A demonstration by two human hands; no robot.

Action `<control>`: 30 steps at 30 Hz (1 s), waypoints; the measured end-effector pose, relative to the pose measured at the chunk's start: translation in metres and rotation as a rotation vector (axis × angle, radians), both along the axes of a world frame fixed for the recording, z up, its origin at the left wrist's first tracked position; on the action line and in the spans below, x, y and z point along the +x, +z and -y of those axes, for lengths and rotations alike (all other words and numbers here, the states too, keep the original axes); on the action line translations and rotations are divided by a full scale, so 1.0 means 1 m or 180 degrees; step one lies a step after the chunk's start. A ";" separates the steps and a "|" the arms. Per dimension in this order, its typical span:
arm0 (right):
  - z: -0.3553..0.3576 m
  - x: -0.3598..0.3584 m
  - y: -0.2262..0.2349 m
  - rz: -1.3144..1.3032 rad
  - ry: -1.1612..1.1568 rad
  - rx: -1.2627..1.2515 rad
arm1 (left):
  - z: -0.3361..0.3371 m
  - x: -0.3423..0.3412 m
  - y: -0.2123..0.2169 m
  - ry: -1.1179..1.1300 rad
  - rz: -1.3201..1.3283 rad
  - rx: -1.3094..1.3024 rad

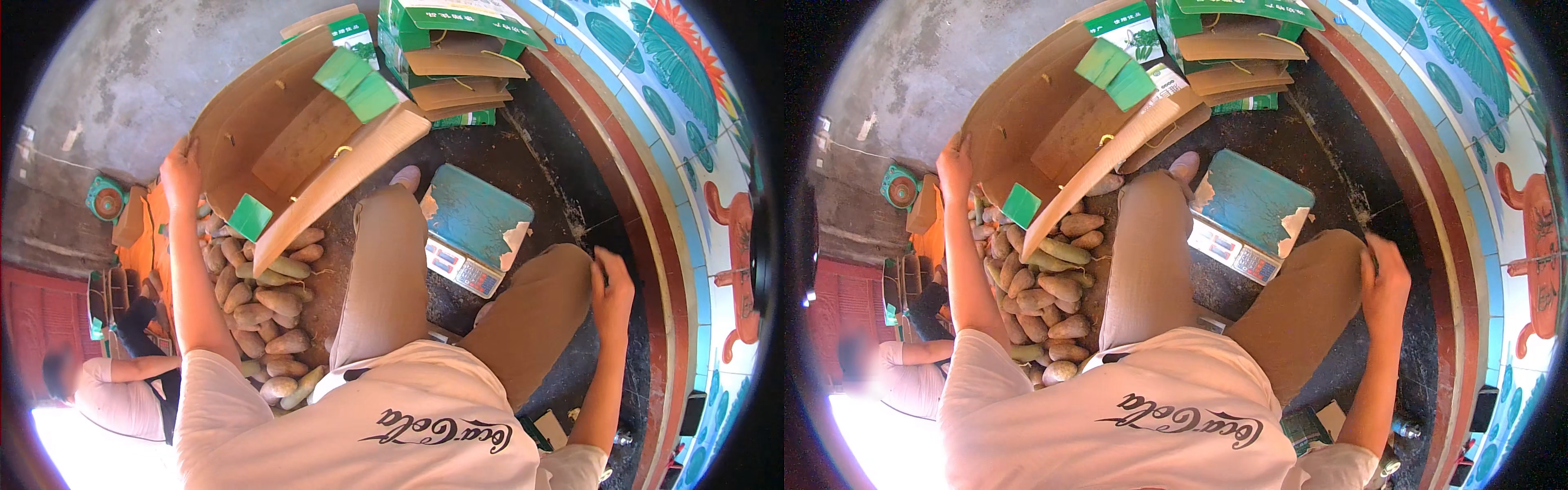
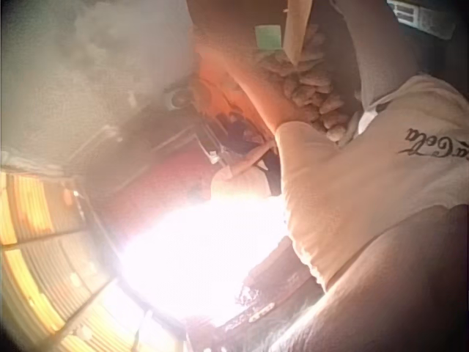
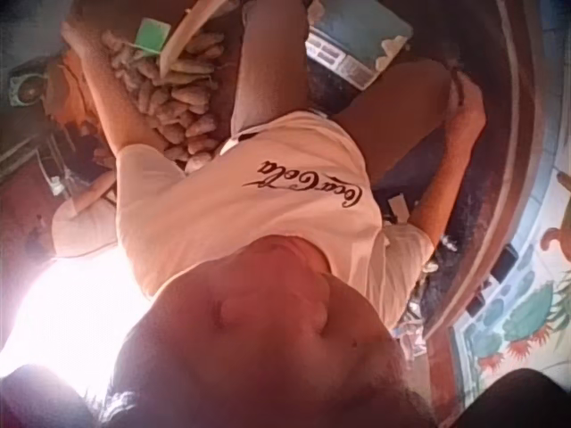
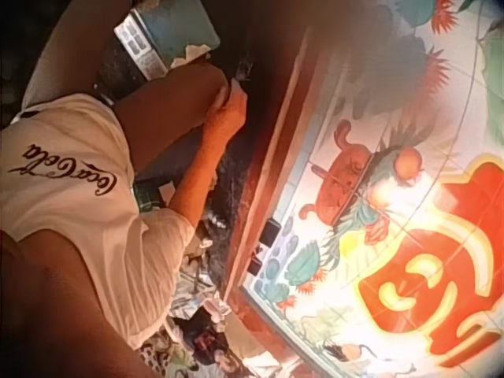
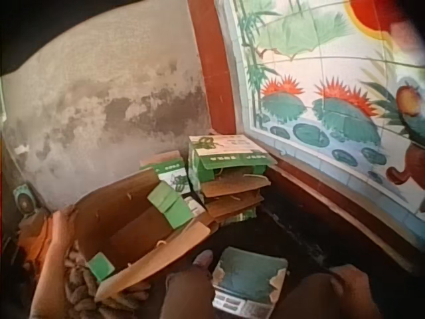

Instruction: The recorder is sorting yams from a pile on the floor into cardboard boxes and weighing them on a scale.

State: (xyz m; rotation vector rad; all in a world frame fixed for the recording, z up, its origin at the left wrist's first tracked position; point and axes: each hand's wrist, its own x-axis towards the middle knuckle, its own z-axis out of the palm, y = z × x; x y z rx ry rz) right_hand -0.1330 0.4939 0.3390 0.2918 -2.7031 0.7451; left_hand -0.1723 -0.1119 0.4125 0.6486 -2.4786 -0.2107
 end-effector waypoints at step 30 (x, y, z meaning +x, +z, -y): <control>-0.016 -0.078 -0.025 0.1868 -0.0392 -0.3097 | -0.277 -0.146 -0.109 -0.2858 0.0600 0.0086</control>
